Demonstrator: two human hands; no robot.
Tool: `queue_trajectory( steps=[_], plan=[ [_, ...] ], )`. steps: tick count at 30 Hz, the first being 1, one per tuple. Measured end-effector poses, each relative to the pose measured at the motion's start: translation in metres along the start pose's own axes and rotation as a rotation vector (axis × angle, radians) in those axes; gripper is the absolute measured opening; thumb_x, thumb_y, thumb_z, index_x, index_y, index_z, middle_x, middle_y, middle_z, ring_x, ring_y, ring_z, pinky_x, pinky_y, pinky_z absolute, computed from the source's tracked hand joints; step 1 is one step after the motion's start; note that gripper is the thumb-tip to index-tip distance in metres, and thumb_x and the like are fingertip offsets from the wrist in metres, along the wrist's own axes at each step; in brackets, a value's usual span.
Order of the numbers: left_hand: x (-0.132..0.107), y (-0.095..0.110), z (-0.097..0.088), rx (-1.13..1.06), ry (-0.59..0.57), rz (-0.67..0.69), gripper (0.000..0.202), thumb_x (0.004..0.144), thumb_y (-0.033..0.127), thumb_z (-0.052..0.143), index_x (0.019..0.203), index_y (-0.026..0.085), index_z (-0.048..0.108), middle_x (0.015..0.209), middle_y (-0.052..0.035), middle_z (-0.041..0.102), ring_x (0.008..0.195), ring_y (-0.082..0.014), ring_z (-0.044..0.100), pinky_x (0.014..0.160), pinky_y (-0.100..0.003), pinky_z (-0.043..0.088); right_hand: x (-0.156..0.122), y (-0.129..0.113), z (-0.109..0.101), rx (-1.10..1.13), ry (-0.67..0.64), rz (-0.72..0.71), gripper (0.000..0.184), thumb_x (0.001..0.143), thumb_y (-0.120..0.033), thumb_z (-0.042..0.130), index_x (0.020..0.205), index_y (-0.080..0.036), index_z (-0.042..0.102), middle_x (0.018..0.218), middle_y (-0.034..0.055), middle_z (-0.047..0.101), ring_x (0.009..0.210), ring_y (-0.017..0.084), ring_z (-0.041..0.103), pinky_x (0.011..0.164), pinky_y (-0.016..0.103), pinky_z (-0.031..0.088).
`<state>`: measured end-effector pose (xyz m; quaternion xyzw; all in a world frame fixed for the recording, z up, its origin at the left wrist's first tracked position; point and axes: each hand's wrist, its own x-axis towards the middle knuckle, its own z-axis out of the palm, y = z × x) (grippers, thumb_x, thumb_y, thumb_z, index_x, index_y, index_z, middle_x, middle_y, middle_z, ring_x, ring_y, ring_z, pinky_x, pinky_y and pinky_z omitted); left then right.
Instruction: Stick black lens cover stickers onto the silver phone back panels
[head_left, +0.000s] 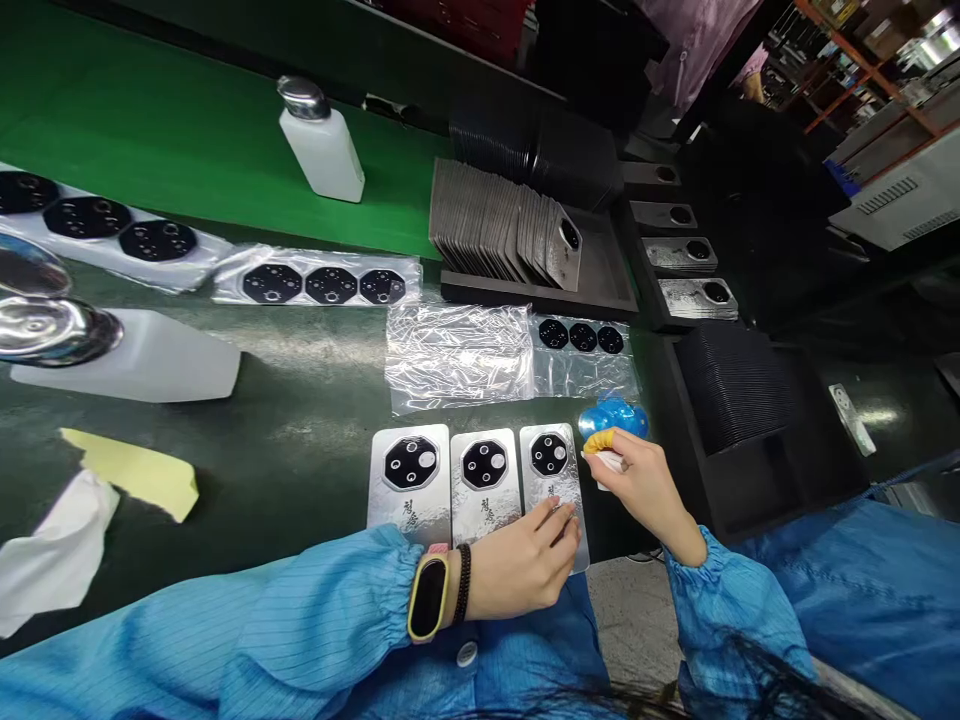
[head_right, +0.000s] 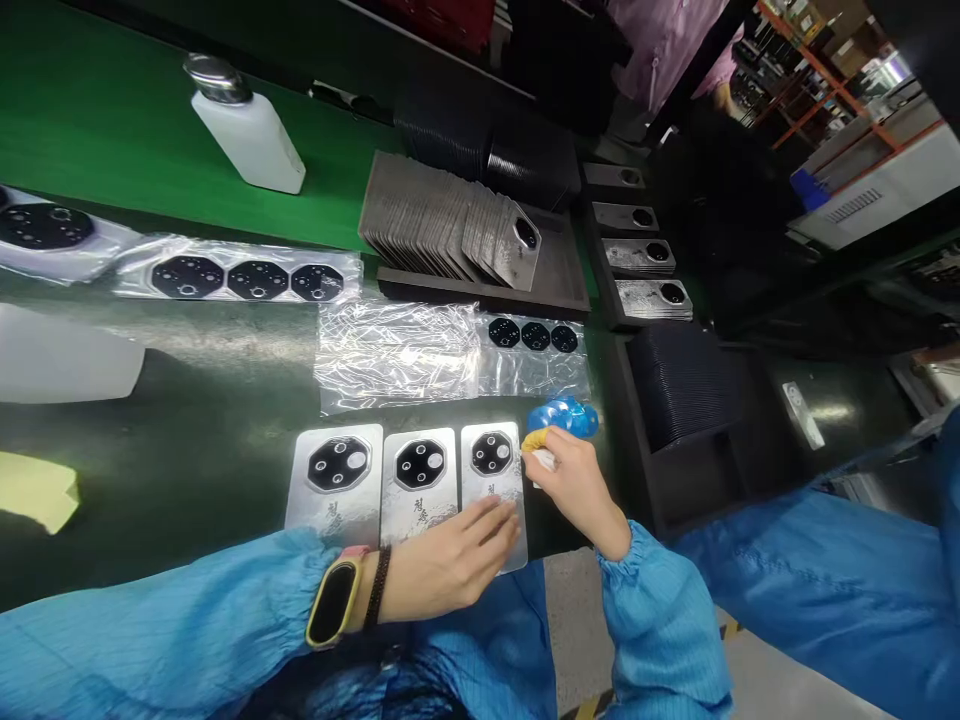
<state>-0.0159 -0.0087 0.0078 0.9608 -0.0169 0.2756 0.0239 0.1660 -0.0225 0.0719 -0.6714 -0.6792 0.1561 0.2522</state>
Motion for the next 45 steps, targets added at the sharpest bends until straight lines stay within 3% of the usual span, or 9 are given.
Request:
queue_trajectory(
  steps=[10, 17, 23, 27, 33, 45],
  plan=[
    [0.002, -0.002, -0.001, 0.019, -0.013, 0.01, 0.028, 0.093, 0.013, 0.042, 0.096, 0.006, 0.069, 0.1, -0.0151, 0.07, 0.1, -0.0262, 0.065, 0.09, -0.04, 0.05, 0.001, -0.003, 0.008, 0.019, -0.018, -0.05, 0.015, 0.082, -0.013, 0.05, 0.072, -0.02, 0.058, 0.069, -0.0001, 0.064, 0.062, 0.013, 0.061, 0.06, 0.021, 0.049],
    [0.001, -0.004, -0.018, -0.11, -0.032, 0.004, 0.028, 0.094, 0.015, 0.043, 0.109, 0.007, 0.065, 0.108, -0.0087, 0.07, 0.106, -0.022, 0.062, 0.098, -0.035, 0.045, 0.011, -0.017, 0.037, 0.025, -0.108, -0.238, 0.016, 0.083, -0.008, 0.048, 0.075, -0.02, 0.056, 0.072, -0.0006, 0.061, 0.065, 0.012, 0.058, 0.06, 0.021, 0.047],
    [-0.021, -0.004, -0.016, -0.252, -0.182, -0.04, 0.048, 0.086, 0.035, 0.06, 0.126, 0.009, 0.055, 0.127, -0.0075, 0.064, 0.12, -0.0207, 0.054, 0.108, -0.035, 0.038, 0.016, -0.033, 0.056, -0.17, -0.251, -0.37, 0.017, 0.081, -0.004, 0.05, 0.076, -0.02, 0.054, 0.073, -0.0009, 0.058, 0.061, 0.012, 0.054, 0.055, 0.022, 0.041],
    [-0.021, -0.001, -0.011, -0.254, -0.204, -0.084, 0.044, 0.087, 0.029, 0.055, 0.127, 0.011, 0.056, 0.128, -0.007, 0.063, 0.12, -0.0196, 0.054, 0.109, -0.033, 0.036, 0.017, -0.038, 0.056, -0.267, -0.3, -0.386, 0.02, 0.08, -0.002, 0.05, 0.073, -0.02, 0.05, 0.071, -0.0018, 0.054, 0.057, 0.012, 0.049, 0.052, 0.023, 0.037],
    [-0.016, 0.001, -0.01, -0.256, -0.104, -0.123, 0.037, 0.088, 0.019, 0.046, 0.12, 0.009, 0.062, 0.116, -0.0063, 0.069, 0.107, -0.0191, 0.06, 0.103, -0.03, 0.042, 0.015, -0.041, 0.054, -0.357, -0.368, -0.399, 0.022, 0.079, 0.001, 0.049, 0.071, -0.02, 0.048, 0.068, -0.0023, 0.05, 0.055, 0.012, 0.046, 0.049, 0.025, 0.032],
    [-0.016, 0.003, -0.01, -0.204, -0.083, -0.133, 0.041, 0.089, 0.013, 0.036, 0.12, 0.011, 0.062, 0.116, -0.0053, 0.069, 0.102, -0.0184, 0.061, 0.099, -0.031, 0.042, 0.022, -0.047, 0.058, -0.471, -0.491, -0.382, 0.021, 0.077, 0.001, 0.052, 0.071, -0.019, 0.05, 0.066, -0.0024, 0.049, 0.052, 0.012, 0.044, 0.049, 0.029, 0.024]
  ],
)
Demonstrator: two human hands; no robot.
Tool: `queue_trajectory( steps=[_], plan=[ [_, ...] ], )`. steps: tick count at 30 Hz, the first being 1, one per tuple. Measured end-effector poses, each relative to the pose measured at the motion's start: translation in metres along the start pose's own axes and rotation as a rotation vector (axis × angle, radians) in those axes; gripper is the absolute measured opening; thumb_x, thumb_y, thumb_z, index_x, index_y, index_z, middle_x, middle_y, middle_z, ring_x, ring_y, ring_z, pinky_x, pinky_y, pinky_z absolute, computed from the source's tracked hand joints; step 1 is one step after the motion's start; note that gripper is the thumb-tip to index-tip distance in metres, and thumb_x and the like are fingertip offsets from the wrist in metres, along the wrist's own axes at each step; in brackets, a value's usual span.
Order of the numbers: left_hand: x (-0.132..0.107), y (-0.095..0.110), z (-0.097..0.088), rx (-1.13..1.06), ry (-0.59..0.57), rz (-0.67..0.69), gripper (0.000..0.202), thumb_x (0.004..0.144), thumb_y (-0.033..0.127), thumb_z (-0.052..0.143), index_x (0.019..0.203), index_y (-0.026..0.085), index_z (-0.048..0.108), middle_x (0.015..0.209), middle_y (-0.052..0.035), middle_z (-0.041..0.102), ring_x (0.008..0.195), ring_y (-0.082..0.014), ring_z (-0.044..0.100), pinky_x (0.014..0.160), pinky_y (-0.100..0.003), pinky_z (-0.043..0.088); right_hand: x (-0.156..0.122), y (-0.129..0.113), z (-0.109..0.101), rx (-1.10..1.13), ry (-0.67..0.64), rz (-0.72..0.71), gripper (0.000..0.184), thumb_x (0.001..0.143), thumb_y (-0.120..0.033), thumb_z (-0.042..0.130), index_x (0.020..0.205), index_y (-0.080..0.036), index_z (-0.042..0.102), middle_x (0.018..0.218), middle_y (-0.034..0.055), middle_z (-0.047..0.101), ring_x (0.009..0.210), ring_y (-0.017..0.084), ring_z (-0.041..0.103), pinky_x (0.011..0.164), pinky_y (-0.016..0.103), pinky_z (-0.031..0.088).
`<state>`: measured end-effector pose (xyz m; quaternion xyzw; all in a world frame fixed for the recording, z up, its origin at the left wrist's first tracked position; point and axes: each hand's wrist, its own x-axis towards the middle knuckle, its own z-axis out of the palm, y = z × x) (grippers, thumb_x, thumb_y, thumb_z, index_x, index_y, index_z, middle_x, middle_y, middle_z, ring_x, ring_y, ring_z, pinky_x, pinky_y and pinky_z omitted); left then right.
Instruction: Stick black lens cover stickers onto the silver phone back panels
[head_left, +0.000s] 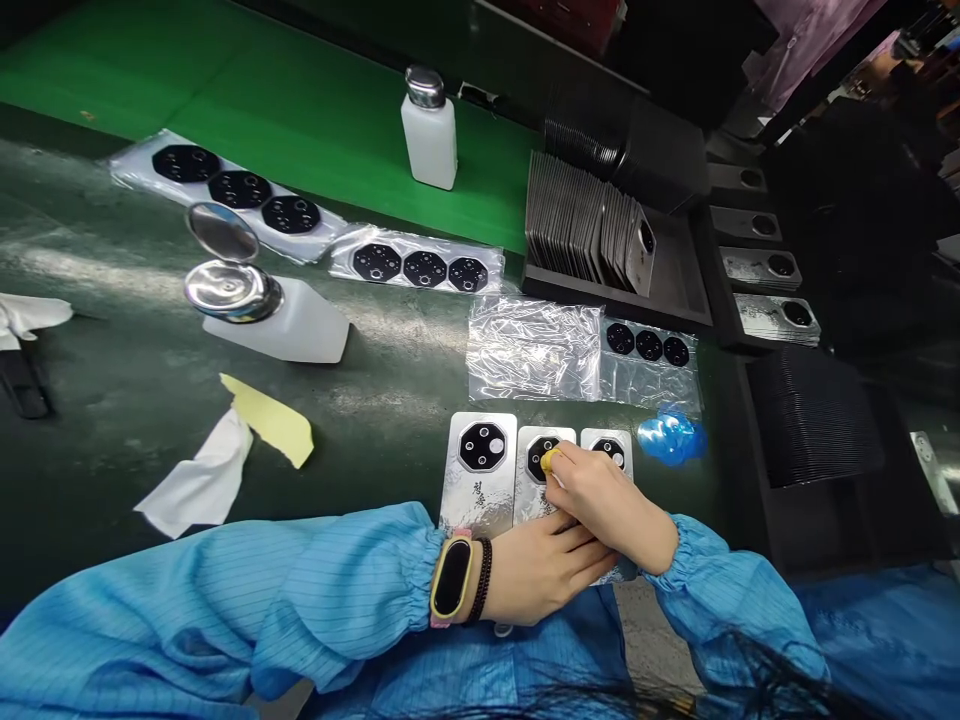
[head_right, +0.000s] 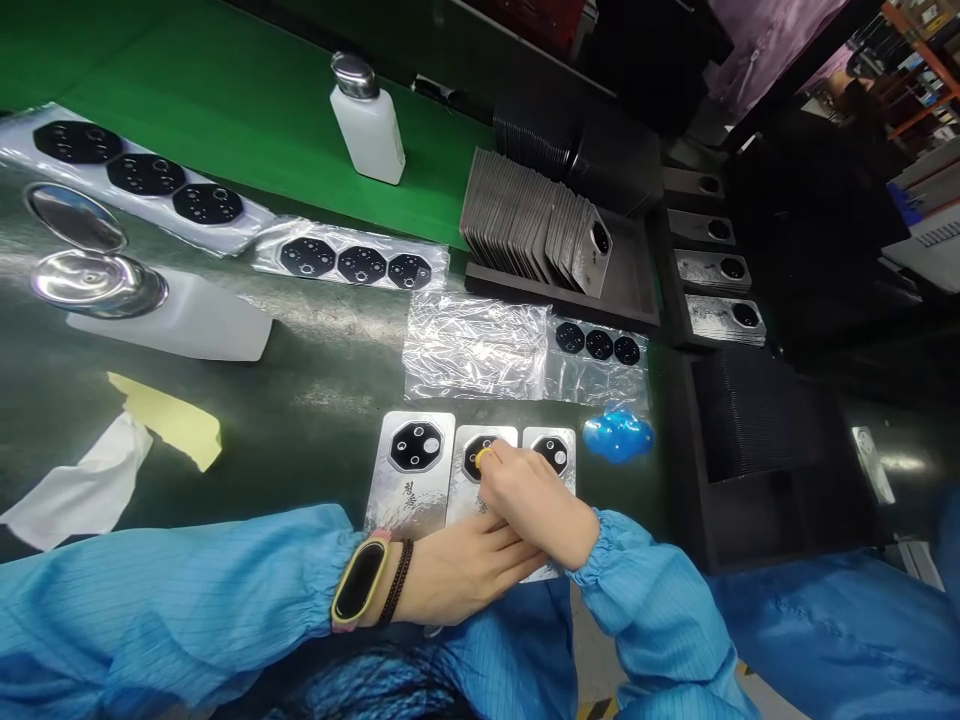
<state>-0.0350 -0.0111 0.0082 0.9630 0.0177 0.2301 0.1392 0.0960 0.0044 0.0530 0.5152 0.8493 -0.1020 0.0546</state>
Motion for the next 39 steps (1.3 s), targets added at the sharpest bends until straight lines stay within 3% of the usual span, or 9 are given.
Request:
queue_trajectory(
  steps=[20, 24, 27, 30, 39],
  plan=[
    [-0.001, -0.002, -0.001, -0.006, -0.048, 0.015, 0.038, 0.09, 0.012, 0.04, 0.122, 0.008, 0.059, 0.117, -0.0058, 0.068, 0.107, -0.019, 0.061, 0.101, -0.029, 0.04, -0.003, -0.001, 0.005, 0.012, 0.078, 0.001, 0.022, 0.075, 0.002, 0.051, 0.069, -0.019, 0.051, 0.066, -0.0017, 0.052, 0.053, 0.012, 0.046, 0.047, 0.027, 0.027],
    [0.0, -0.002, 0.0, 0.019, -0.052, 0.016, 0.041, 0.09, 0.014, 0.038, 0.126, 0.007, 0.057, 0.121, -0.008, 0.066, 0.11, -0.0202, 0.059, 0.103, -0.032, 0.04, -0.006, 0.008, -0.003, 0.216, 0.114, -0.006, 0.02, 0.08, -0.002, 0.051, 0.07, -0.02, 0.051, 0.068, -0.0018, 0.056, 0.056, 0.011, 0.052, 0.051, 0.023, 0.038],
    [-0.001, -0.001, 0.001, 0.069, -0.038, 0.011, 0.043, 0.092, 0.015, 0.032, 0.127, 0.01, 0.057, 0.125, -0.0066, 0.065, 0.116, -0.0201, 0.055, 0.106, -0.034, 0.037, -0.012, 0.016, -0.008, 0.416, 0.26, 0.027, 0.015, 0.086, -0.008, 0.049, 0.079, -0.019, 0.054, 0.074, -0.0008, 0.06, 0.065, 0.011, 0.059, 0.059, 0.021, 0.046],
    [-0.002, 0.001, 0.002, 0.091, -0.014, -0.005, 0.042, 0.091, 0.017, 0.035, 0.126, 0.011, 0.059, 0.123, -0.0054, 0.065, 0.119, -0.0203, 0.052, 0.107, -0.034, 0.036, -0.016, 0.019, -0.008, 0.465, 0.343, 0.074, 0.015, 0.088, -0.01, 0.047, 0.081, -0.02, 0.055, 0.075, -0.0003, 0.061, 0.065, 0.011, 0.06, 0.059, 0.021, 0.048],
    [-0.001, 0.0, 0.001, 0.11, -0.001, 0.012, 0.045, 0.091, 0.016, 0.03, 0.121, 0.012, 0.063, 0.118, -0.0043, 0.068, 0.11, -0.0192, 0.057, 0.101, -0.032, 0.04, -0.007, 0.013, -0.006, 0.305, 0.225, 0.014, 0.015, 0.085, -0.007, 0.049, 0.079, -0.019, 0.057, 0.074, 0.0002, 0.062, 0.063, 0.012, 0.057, 0.056, 0.022, 0.043]
  ],
)
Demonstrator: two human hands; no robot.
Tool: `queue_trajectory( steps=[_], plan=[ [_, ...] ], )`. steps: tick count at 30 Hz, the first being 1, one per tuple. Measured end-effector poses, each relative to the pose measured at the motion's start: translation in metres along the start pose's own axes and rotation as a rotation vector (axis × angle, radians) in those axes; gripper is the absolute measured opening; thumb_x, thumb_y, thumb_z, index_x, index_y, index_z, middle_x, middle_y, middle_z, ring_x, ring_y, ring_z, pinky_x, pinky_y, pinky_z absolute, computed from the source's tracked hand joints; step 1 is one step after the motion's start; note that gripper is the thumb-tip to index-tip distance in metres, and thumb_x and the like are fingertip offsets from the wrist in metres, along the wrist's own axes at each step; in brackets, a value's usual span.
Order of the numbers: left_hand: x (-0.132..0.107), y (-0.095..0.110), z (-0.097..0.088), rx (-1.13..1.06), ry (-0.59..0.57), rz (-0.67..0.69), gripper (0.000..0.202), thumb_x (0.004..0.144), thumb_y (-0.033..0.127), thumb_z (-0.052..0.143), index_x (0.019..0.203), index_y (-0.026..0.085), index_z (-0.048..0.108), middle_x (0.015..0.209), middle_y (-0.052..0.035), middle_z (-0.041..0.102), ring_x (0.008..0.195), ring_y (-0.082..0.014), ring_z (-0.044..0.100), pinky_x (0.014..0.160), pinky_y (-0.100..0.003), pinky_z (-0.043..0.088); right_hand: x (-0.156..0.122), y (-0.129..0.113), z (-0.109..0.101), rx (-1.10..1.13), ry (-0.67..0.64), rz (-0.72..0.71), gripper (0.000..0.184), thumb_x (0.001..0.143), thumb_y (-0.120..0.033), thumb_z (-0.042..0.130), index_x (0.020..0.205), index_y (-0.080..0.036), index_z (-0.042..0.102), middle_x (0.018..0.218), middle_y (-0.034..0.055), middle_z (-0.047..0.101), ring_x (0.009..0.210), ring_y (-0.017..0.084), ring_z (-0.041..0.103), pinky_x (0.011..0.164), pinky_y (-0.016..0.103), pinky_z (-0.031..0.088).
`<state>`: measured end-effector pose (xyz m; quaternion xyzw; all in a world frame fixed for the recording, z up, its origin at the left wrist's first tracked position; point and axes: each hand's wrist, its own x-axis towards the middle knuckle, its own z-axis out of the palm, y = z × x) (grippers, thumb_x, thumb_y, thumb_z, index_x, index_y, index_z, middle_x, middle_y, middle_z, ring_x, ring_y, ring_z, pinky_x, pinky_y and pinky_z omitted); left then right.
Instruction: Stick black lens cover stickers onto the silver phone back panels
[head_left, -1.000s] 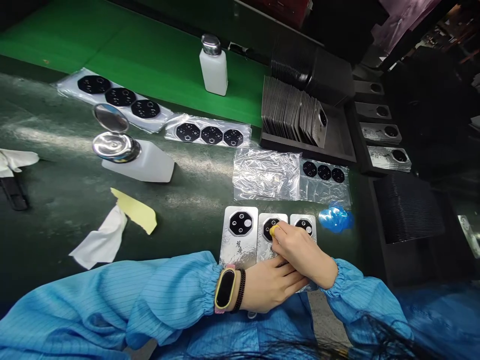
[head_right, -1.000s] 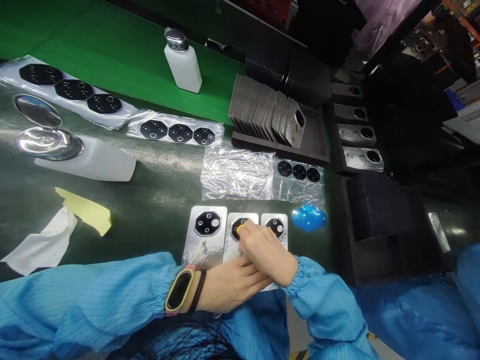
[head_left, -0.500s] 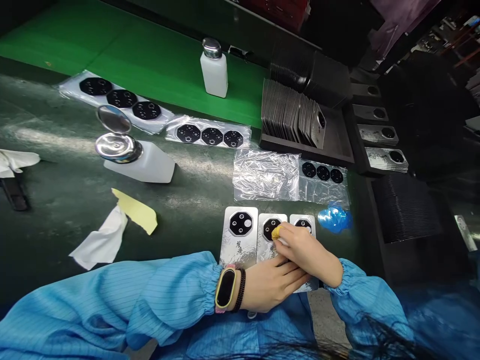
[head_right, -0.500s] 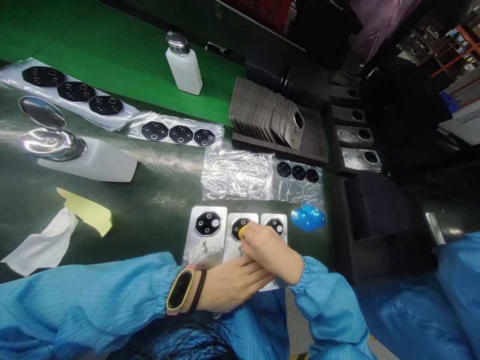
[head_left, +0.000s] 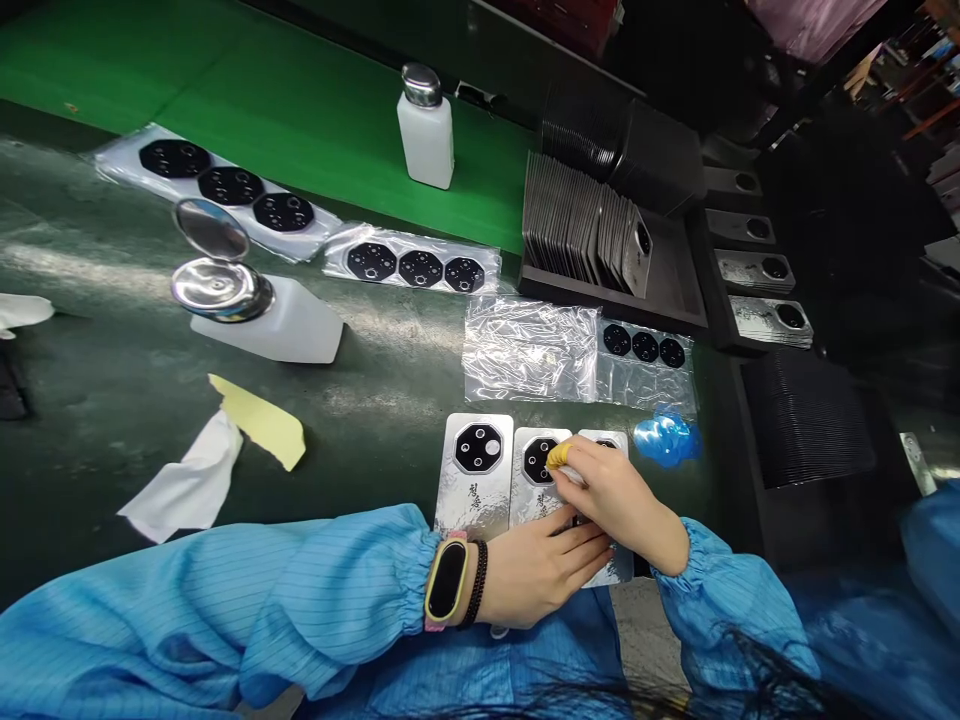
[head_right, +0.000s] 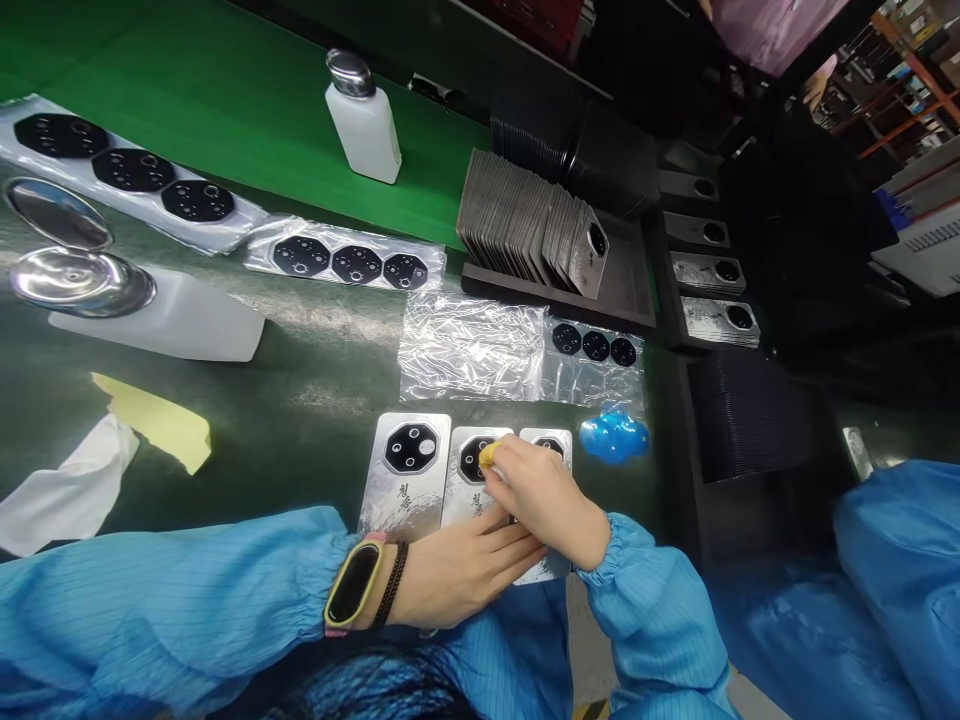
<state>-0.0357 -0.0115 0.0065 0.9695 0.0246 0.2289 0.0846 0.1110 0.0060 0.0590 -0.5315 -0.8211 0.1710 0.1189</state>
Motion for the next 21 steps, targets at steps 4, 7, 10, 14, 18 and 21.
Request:
queue_trajectory(
  steps=[4, 7, 10, 14, 18, 21],
  plan=[
    [0.001, 0.001, 0.001, -0.032, 0.004, -0.015, 0.044, 0.09, 0.014, 0.03, 0.12, 0.01, 0.063, 0.118, -0.0057, 0.068, 0.11, -0.0189, 0.057, 0.103, -0.032, 0.039, 0.007, -0.005, 0.004, -0.138, -0.013, -0.036, 0.017, 0.084, -0.006, 0.051, 0.076, -0.019, 0.057, 0.072, 0.0001, 0.062, 0.062, 0.013, 0.055, 0.054, 0.024, 0.037],
    [0.002, 0.002, 0.0, -0.068, 0.007, -0.021, 0.041, 0.088, 0.014, 0.036, 0.12, 0.008, 0.062, 0.117, -0.0076, 0.068, 0.109, -0.0202, 0.058, 0.103, -0.032, 0.039, 0.01, -0.008, 0.006, -0.224, -0.045, -0.045, 0.019, 0.083, -0.005, 0.051, 0.073, -0.02, 0.056, 0.07, 0.0002, 0.06, 0.063, 0.013, 0.053, 0.054, 0.025, 0.034],
    [0.003, 0.001, -0.001, -0.1, 0.019, -0.015, 0.04, 0.085, 0.013, 0.042, 0.119, 0.006, 0.061, 0.114, -0.0095, 0.068, 0.106, -0.0217, 0.059, 0.101, -0.033, 0.041, 0.013, -0.01, 0.007, -0.279, -0.059, -0.045, 0.02, 0.083, -0.005, 0.052, 0.07, -0.02, 0.055, 0.068, 0.0001, 0.059, 0.062, 0.014, 0.052, 0.054, 0.026, 0.032],
    [0.003, 0.001, 0.001, -0.111, 0.034, -0.023, 0.038, 0.089, 0.012, 0.038, 0.116, 0.007, 0.063, 0.112, -0.0081, 0.069, 0.104, -0.0206, 0.06, 0.101, -0.032, 0.041, 0.016, -0.011, 0.011, -0.35, -0.067, -0.05, 0.021, 0.082, -0.003, 0.052, 0.07, -0.02, 0.055, 0.067, 0.0007, 0.058, 0.062, 0.015, 0.051, 0.054, 0.028, 0.031],
    [0.003, 0.003, 0.002, -0.135, 0.044, -0.038, 0.037, 0.09, 0.008, 0.036, 0.115, 0.008, 0.063, 0.11, -0.0067, 0.07, 0.102, -0.0189, 0.061, 0.102, -0.031, 0.041, 0.017, -0.013, 0.014, -0.361, -0.083, -0.066, 0.022, 0.08, -0.001, 0.051, 0.07, -0.02, 0.054, 0.065, 0.0008, 0.056, 0.061, 0.016, 0.05, 0.054, 0.029, 0.031],
    [0.003, 0.003, 0.003, -0.137, 0.043, -0.034, 0.034, 0.089, 0.009, 0.04, 0.114, 0.007, 0.063, 0.11, -0.0077, 0.07, 0.102, -0.0199, 0.061, 0.102, -0.031, 0.041, 0.016, -0.013, 0.016, -0.366, -0.068, -0.083, 0.022, 0.08, -0.001, 0.05, 0.07, -0.02, 0.054, 0.066, 0.001, 0.056, 0.062, 0.016, 0.05, 0.055, 0.029, 0.032]
  ],
)
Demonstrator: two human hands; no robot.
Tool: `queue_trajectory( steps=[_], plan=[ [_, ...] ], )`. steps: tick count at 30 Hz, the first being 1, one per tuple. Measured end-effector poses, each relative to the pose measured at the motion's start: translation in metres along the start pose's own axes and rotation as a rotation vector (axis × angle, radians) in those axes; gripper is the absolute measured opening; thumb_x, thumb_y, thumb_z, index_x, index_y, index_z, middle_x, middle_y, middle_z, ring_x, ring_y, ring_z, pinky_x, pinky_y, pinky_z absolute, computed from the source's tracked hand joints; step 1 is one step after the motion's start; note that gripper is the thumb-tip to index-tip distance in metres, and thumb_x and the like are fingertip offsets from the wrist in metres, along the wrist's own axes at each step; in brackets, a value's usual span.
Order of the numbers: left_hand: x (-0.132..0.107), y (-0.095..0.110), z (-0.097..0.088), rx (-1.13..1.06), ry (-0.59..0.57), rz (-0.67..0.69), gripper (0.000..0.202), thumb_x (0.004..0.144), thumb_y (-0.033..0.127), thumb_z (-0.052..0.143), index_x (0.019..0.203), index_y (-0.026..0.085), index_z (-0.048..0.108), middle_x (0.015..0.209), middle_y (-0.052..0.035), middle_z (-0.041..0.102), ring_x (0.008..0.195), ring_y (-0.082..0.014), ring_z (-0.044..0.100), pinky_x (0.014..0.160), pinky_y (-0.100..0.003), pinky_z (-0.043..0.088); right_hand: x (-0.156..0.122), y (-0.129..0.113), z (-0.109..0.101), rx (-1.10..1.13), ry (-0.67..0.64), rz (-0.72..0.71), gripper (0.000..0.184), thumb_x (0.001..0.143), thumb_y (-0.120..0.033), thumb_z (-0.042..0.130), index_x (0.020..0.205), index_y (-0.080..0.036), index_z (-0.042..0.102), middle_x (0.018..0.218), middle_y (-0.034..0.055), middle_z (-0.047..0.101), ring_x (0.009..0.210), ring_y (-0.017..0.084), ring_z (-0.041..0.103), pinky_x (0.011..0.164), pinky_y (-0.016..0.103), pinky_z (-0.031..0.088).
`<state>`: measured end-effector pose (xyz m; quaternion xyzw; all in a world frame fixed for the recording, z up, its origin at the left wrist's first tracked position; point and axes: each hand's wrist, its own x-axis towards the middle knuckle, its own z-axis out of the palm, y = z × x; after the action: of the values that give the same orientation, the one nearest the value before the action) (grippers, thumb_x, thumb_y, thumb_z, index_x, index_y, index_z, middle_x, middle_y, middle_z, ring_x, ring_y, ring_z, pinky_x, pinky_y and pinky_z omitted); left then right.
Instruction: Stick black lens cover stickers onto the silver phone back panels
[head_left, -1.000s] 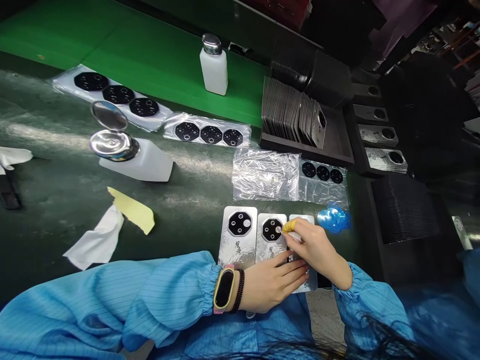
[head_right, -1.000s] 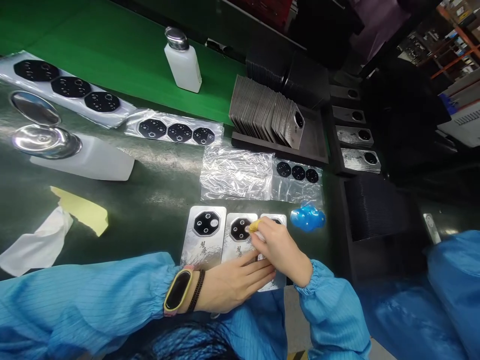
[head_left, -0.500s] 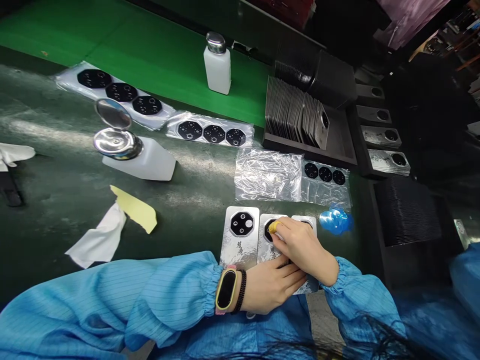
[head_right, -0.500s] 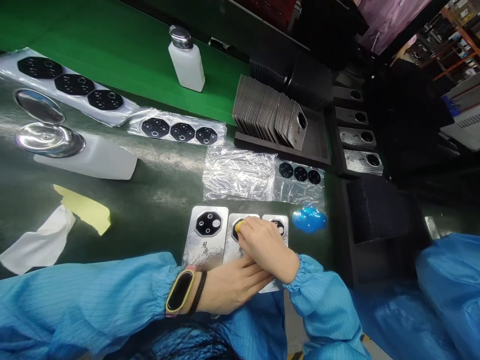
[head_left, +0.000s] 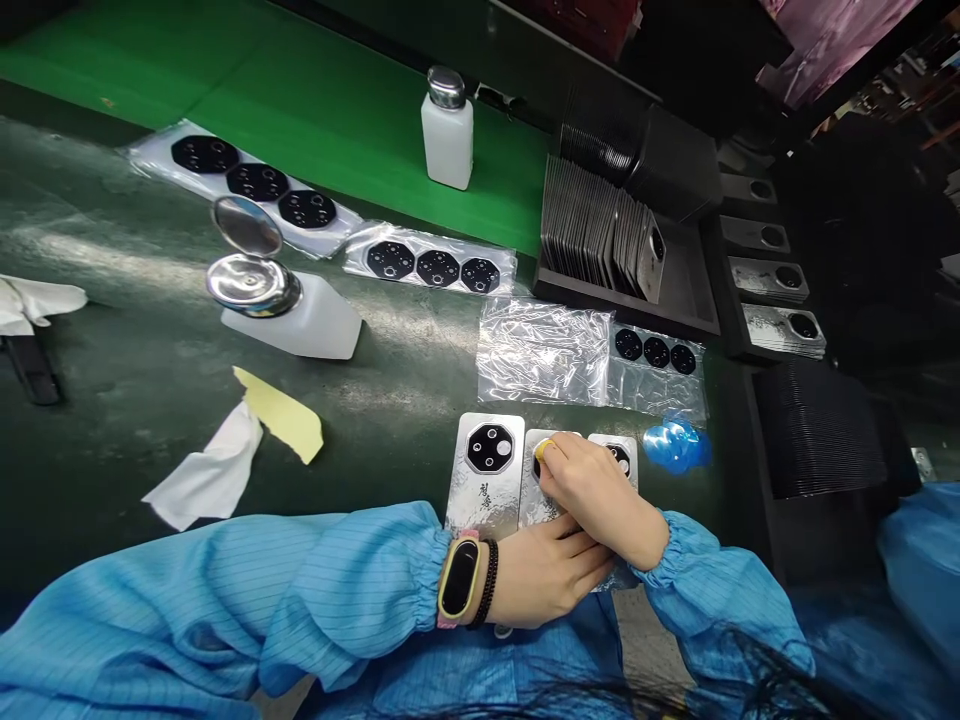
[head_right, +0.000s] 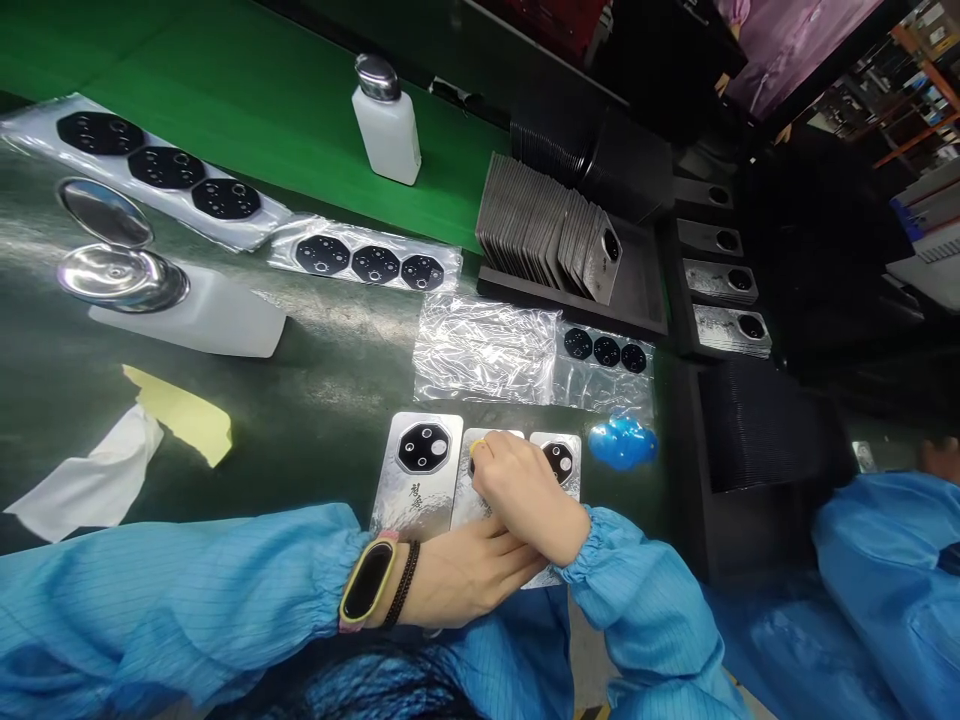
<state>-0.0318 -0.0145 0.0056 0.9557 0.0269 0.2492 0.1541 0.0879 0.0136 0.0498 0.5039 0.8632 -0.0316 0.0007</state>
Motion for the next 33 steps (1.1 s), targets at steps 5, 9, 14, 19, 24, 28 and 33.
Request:
queue_trajectory(
  steps=[5, 9, 14, 19, 24, 28, 33],
  plan=[
    [0.0007, -0.0011, -0.001, 0.003, -0.006, 0.0, 0.033, 0.089, 0.01, 0.04, 0.113, 0.008, 0.063, 0.109, -0.0075, 0.07, 0.101, -0.0191, 0.061, 0.098, -0.03, 0.043, -0.001, 0.0009, 0.0021, -0.002, 0.037, -0.006, 0.023, 0.079, 0.001, 0.049, 0.069, -0.02, 0.053, 0.064, 0.0005, 0.055, 0.06, 0.016, 0.049, 0.054, 0.029, 0.031],
    [0.001, -0.0007, -0.0027, 0.01, -0.01, -0.008, 0.034, 0.09, 0.01, 0.038, 0.112, 0.009, 0.064, 0.109, -0.0053, 0.07, 0.102, -0.0175, 0.06, 0.099, -0.029, 0.043, -0.0008, 0.0012, 0.0026, -0.016, 0.074, -0.003, 0.023, 0.078, 0.0, 0.05, 0.068, -0.02, 0.052, 0.064, 0.0002, 0.055, 0.059, 0.015, 0.049, 0.055, 0.028, 0.032],
    [0.001, -0.0022, -0.0023, 0.033, 0.026, 0.014, 0.03, 0.089, 0.011, 0.044, 0.109, 0.01, 0.067, 0.106, -0.0051, 0.072, 0.098, -0.017, 0.062, 0.096, -0.028, 0.046, -0.0021, 0.0007, 0.0043, -0.037, 0.108, -0.03, 0.024, 0.077, 0.002, 0.05, 0.067, -0.02, 0.051, 0.063, -0.0007, 0.055, 0.059, 0.015, 0.049, 0.056, 0.028, 0.031],
    [0.0015, -0.0037, -0.0024, 0.041, 0.02, 0.025, 0.03, 0.087, 0.012, 0.048, 0.109, 0.011, 0.067, 0.108, -0.0061, 0.071, 0.099, -0.0181, 0.063, 0.094, -0.029, 0.049, -0.0033, 0.0002, 0.0068, -0.039, 0.145, -0.009, 0.023, 0.075, 0.001, 0.051, 0.066, -0.02, 0.05, 0.063, -0.0014, 0.054, 0.059, 0.015, 0.049, 0.057, 0.027, 0.031],
    [0.0017, -0.0041, -0.004, 0.065, -0.004, 0.035, 0.035, 0.089, 0.012, 0.04, 0.109, 0.013, 0.069, 0.106, -0.0037, 0.072, 0.097, -0.0172, 0.064, 0.093, -0.028, 0.05, -0.0031, 0.0, 0.0092, -0.036, 0.165, -0.001, 0.023, 0.076, 0.0, 0.052, 0.066, -0.02, 0.05, 0.063, -0.0018, 0.054, 0.059, 0.015, 0.049, 0.057, 0.028, 0.031],
    [0.0011, -0.0047, -0.0039, 0.07, -0.01, 0.032, 0.036, 0.09, 0.012, 0.038, 0.11, 0.014, 0.068, 0.109, -0.0025, 0.072, 0.099, -0.0164, 0.063, 0.094, -0.027, 0.05, -0.0029, 0.0007, 0.0101, -0.036, 0.146, 0.0, 0.023, 0.077, 0.0, 0.052, 0.067, -0.02, 0.051, 0.064, -0.0021, 0.054, 0.059, 0.014, 0.049, 0.056, 0.028, 0.031],
    [0.0015, -0.0059, -0.0041, 0.073, 0.003, 0.037, 0.037, 0.091, 0.012, 0.037, 0.109, 0.014, 0.069, 0.108, -0.0026, 0.073, 0.099, -0.0161, 0.063, 0.095, -0.027, 0.049, -0.0031, 0.0012, 0.0095, -0.025, 0.161, 0.005, 0.023, 0.076, 0.001, 0.052, 0.068, -0.02, 0.052, 0.063, -0.002, 0.055, 0.058, 0.014, 0.048, 0.056, 0.028, 0.031]
  ],
)
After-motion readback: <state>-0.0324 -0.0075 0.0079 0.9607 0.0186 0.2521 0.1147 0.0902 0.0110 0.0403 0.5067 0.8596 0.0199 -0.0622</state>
